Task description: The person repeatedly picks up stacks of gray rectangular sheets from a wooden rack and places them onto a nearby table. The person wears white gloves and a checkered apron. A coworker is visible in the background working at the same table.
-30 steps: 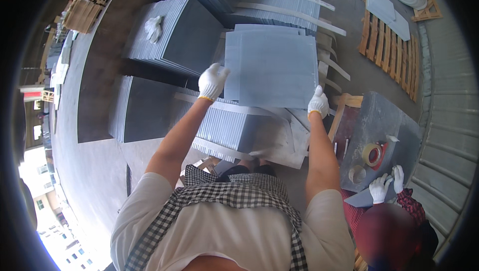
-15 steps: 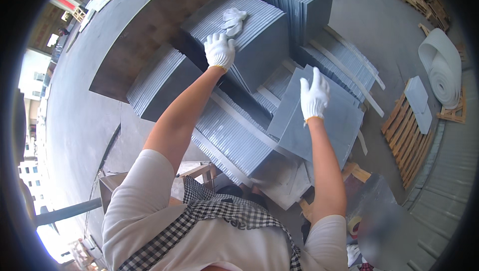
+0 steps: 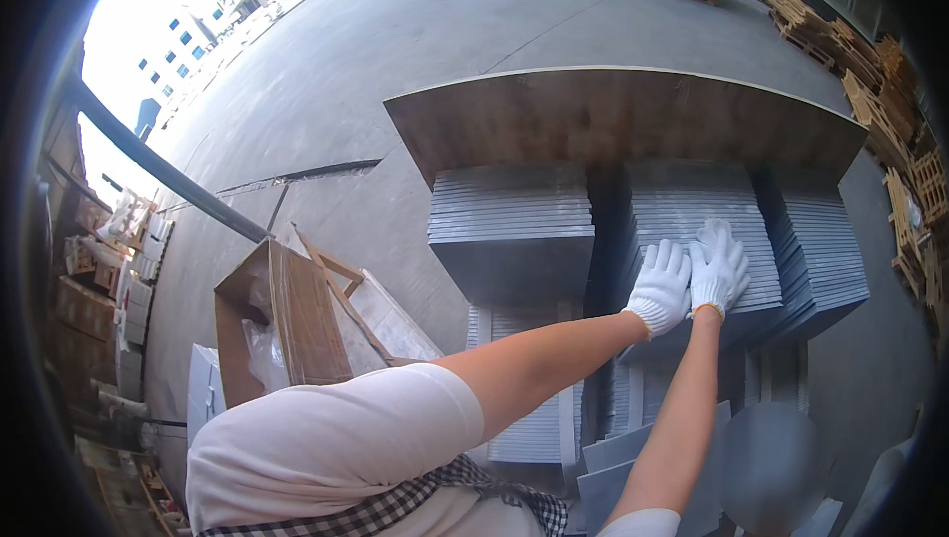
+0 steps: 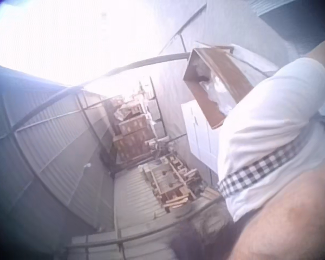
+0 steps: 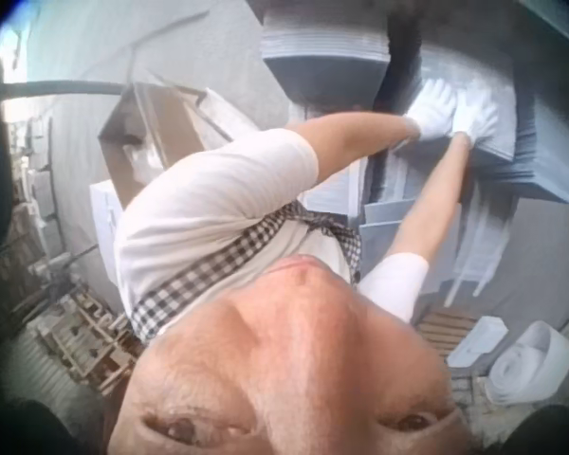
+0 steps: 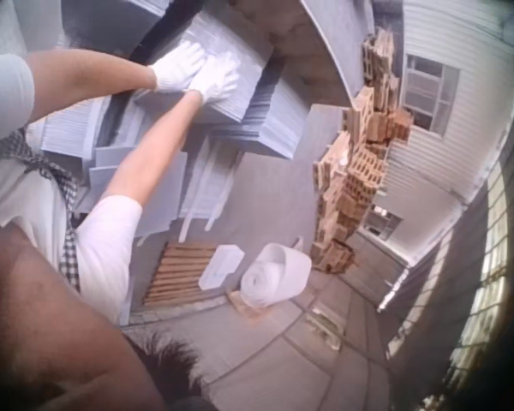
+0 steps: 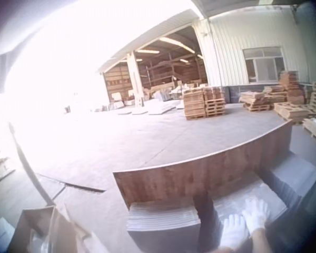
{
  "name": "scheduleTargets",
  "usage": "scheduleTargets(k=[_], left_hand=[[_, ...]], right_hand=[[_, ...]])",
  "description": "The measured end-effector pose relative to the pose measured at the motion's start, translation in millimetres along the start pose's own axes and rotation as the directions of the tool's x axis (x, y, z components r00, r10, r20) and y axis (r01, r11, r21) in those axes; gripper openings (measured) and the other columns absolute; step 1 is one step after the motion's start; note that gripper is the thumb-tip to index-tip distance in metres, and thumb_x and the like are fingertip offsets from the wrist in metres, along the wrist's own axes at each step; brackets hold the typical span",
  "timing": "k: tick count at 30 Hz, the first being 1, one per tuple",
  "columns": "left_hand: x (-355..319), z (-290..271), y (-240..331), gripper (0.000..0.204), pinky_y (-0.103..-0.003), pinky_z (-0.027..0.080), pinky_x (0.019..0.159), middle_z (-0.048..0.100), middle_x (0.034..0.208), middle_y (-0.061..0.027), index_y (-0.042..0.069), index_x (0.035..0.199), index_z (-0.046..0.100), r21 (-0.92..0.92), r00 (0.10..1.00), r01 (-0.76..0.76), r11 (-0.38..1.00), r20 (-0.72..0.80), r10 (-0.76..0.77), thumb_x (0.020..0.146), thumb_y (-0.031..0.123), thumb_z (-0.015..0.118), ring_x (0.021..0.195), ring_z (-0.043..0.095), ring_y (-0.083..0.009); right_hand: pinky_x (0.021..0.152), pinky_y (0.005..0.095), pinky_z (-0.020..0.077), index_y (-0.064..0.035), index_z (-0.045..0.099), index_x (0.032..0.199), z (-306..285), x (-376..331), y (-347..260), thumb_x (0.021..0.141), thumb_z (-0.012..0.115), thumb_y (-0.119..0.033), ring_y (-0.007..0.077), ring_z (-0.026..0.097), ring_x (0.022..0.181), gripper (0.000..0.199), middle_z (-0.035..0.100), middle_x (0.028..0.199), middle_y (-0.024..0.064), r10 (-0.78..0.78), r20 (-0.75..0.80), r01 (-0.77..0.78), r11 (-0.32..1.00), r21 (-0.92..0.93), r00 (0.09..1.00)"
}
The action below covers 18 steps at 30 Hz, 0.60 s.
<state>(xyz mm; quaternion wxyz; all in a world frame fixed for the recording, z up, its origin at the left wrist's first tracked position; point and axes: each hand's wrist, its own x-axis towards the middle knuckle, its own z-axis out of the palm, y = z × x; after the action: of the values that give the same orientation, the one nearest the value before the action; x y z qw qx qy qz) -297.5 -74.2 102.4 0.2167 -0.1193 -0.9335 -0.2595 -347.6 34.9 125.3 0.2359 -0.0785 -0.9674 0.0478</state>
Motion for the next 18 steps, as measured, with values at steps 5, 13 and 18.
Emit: scheduleTargets(k=[5,13,18], left_hand=[[-4,-7,17,0.06,-0.058,0.027,0.117,0.048,0.144,-0.0305,-0.008,0.133,0.053,-0.033,0.994,-0.018,0.999,0.103,0.021,0.088,0.031,0.061,0.14,0.039,-0.0499],[-3,-29,15,0.068,-0.054,0.026,0.118,0.047,0.141,-0.0298,-0.007,0.136,0.05,0.043,0.988,-0.027,0.999,0.154,0.02,0.09,0.04,0.067,0.139,0.036,-0.048],[6,-20,12,0.07,-0.059,0.022,0.119,0.044,0.148,-0.028,-0.003,0.146,0.045,0.255,0.96,-0.085,0.963,0.279,0.011,0.099,0.049,0.051,0.143,0.034,-0.0475]], right_hand=[[0.097,0.0473,0.0481,-0.0074,0.064,0.127,12,5,41,0.095,0.065,-0.044,0.0362,0.061,0.114,0.049,0.065,0.125,0.016,0.103,0.044,-0.108,0.982,0.151,0.994],[0.107,0.0405,0.0433,0.001,0.068,0.121,-36,-181,133,0.098,0.064,-0.038,0.0296,0.055,0.126,0.045,0.067,0.125,0.0154,0.499,-0.282,-0.45,0.865,0.224,0.819],[0.12,0.0375,0.0318,-0.0073,0.068,0.129,-78,-366,186,0.103,0.052,-0.024,0.0257,0.041,0.143,0.035,0.059,0.141,0.0097,0.639,-0.049,-0.638,0.769,0.045,0.767]])
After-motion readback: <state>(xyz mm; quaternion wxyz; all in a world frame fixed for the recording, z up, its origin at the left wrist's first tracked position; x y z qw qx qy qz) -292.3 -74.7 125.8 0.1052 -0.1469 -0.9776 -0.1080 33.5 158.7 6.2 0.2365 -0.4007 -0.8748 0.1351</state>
